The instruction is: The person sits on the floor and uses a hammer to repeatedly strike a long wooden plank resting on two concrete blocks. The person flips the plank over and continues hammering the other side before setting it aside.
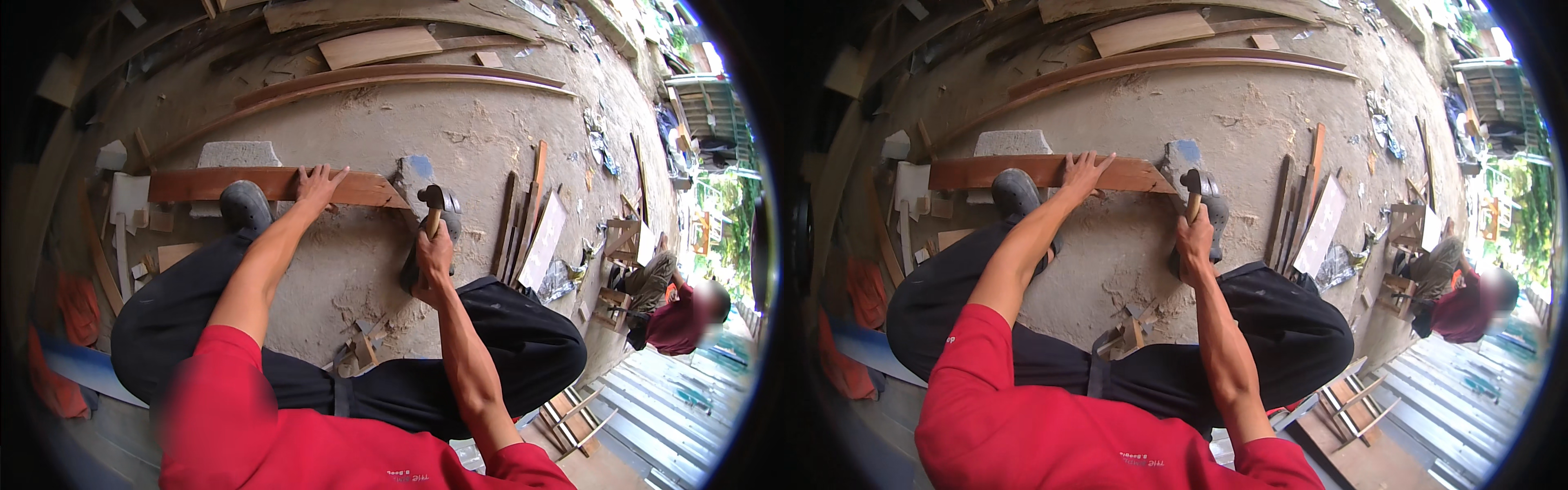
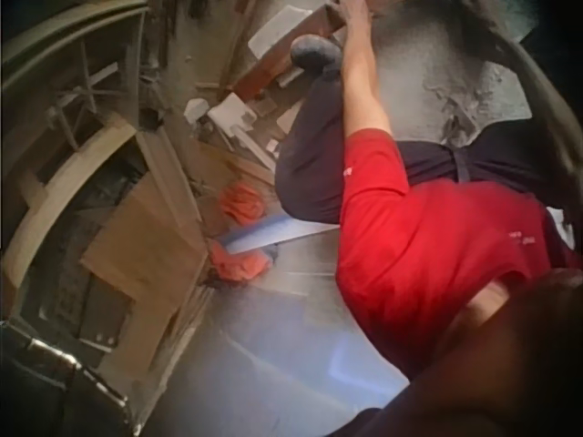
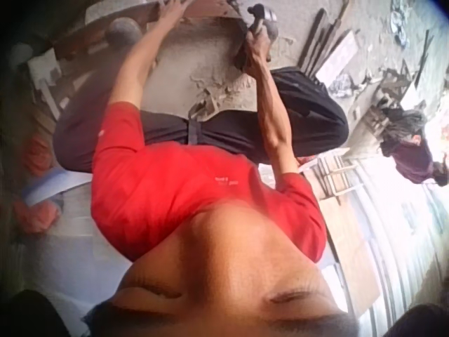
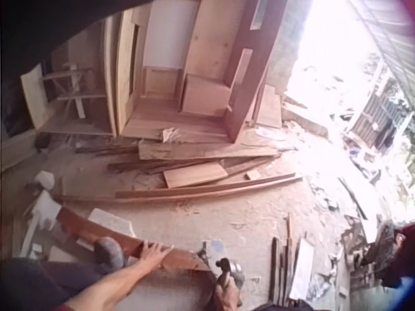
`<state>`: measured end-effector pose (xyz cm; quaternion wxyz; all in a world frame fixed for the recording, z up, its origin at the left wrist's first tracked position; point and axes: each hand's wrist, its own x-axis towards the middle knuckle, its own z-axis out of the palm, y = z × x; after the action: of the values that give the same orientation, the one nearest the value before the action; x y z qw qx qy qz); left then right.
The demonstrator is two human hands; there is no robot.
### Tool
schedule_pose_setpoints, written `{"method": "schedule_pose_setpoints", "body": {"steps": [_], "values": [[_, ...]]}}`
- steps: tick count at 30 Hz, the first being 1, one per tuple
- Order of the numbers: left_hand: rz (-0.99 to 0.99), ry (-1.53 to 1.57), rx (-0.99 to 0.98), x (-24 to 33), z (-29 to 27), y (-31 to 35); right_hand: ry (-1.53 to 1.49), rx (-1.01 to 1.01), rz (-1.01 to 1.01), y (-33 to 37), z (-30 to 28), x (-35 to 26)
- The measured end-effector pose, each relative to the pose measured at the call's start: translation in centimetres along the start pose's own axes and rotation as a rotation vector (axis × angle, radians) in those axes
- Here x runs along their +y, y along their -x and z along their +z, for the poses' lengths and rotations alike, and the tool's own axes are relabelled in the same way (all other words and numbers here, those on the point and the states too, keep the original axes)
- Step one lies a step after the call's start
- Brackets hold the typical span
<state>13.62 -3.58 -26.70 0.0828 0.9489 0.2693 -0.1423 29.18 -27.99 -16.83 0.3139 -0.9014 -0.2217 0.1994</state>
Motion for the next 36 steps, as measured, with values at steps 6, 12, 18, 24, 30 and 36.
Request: {"method": "schedule_pose_setpoints", "body": {"steps": [6,12,18,24,30,36], "values": [[0.052,-0.051,0.139,-0.1,1.1,0.5,-0.080,0.014,-0.076,-1.4,2.8,0.0],[0.086,-0.091,0.171,-0.5,1.0,0.7,-0.100,-0.001,-0.024,-1.9,3.3,0.0],[0.085,-0.004,0.140,0.8,0.1,-0.2,-0.087,-0.050,0.075,-2.0,2.3,-1.9],[0.025,0.009,0.049,2.1,0.5,-0.6,-0.031,0.000,-0.036,-1.0,2.2,-1.0],[-0.003,0.084,-0.032,2.3,0.7,-0.8,0.126,-0.142,0.012,0.0,2.1,-0.4],[-0.023,0.115,-0.114,2.2,0.7,-0.9,0.012,-0.050,-0.063,0.6,1.7,-2.6]]}}
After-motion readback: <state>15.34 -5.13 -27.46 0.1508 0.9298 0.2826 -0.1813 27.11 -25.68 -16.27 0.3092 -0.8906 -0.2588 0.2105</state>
